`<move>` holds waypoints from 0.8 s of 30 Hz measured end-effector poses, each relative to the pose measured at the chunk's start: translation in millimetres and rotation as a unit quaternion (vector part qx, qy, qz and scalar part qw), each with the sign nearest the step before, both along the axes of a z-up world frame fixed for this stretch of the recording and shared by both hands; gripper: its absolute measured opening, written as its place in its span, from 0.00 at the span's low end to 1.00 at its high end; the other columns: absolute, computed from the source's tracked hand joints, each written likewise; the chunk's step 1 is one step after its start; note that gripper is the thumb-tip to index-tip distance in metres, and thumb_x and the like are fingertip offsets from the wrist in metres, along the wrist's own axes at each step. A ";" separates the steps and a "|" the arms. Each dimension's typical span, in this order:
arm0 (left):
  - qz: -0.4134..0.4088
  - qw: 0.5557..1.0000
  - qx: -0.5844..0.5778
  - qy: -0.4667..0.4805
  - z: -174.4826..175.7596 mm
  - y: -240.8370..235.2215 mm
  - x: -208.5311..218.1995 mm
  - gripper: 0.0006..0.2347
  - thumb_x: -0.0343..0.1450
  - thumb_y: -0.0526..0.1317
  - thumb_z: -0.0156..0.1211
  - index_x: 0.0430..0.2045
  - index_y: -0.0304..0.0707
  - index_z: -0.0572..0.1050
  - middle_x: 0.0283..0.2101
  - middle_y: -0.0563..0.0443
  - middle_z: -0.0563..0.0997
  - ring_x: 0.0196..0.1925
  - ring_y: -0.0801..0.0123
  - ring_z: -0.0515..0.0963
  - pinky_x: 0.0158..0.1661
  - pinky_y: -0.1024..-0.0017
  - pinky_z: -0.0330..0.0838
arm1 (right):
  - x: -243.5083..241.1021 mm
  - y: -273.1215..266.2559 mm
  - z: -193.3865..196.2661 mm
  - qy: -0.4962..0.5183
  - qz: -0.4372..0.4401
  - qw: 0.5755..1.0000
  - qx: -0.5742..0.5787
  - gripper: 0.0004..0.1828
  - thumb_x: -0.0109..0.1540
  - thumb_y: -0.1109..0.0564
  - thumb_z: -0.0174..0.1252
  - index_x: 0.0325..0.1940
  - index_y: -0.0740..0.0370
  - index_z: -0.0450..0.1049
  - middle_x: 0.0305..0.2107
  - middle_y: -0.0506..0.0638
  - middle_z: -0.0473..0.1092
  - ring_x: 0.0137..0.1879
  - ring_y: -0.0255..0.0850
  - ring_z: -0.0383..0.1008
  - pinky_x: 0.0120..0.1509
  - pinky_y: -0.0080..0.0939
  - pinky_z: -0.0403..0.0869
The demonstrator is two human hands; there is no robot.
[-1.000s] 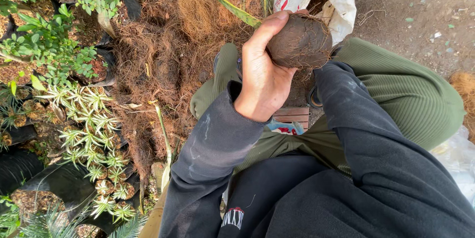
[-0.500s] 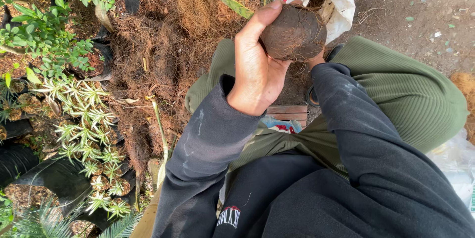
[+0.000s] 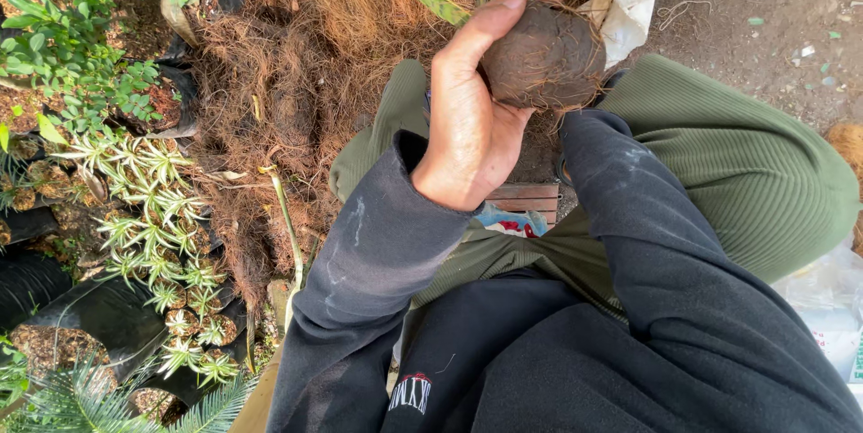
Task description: The person sits cross-legged and wraps a small plant with exposed roots in a piece of fibrous material, likely coconut coir. They repeatedly adjust and tighten the wrapping around the root ball by hand.
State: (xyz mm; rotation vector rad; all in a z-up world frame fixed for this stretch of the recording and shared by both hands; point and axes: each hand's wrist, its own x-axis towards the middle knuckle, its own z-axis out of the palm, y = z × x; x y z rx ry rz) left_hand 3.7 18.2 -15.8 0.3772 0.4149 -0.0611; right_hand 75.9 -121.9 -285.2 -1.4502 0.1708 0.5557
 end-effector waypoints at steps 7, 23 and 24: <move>0.013 1.000 0.012 -0.010 -2.7 -2.0 7.3 0.10 0.76 0.41 0.60 0.42 0.31 0.79 0.44 0.45 0.83 0.46 0.63 0.82 0.50 0.62 0.78 | 12.3 0.6 1.1 0.111 -0.031 0.962 0.249 0.24 0.69 0.37 0.47 0.52 0.58 0.72 0.49 0.54 0.74 0.56 0.45 0.75 0.65 0.47 0.74; 0.032 0.993 -0.029 -0.112 -4.6 6.3 8.1 0.11 0.73 0.42 0.62 0.30 0.30 0.76 0.37 0.37 0.82 0.41 0.48 0.84 0.46 0.55 0.80 | 56.5 17.8 59.8 -0.143 -0.150 0.929 0.306 0.19 0.69 0.44 0.58 0.42 0.63 0.77 0.36 0.50 0.75 0.42 0.41 0.71 0.49 0.44 0.71; 0.037 0.993 -0.022 -0.113 -3.7 7.1 9.0 0.11 0.73 0.43 0.61 0.29 0.30 0.76 0.37 0.36 0.82 0.41 0.48 0.84 0.46 0.55 0.80 | 63.2 20.1 82.1 -0.240 -0.236 0.939 0.067 0.15 0.70 0.49 0.63 0.41 0.65 0.78 0.29 0.46 0.71 0.33 0.36 0.64 0.36 0.40 0.65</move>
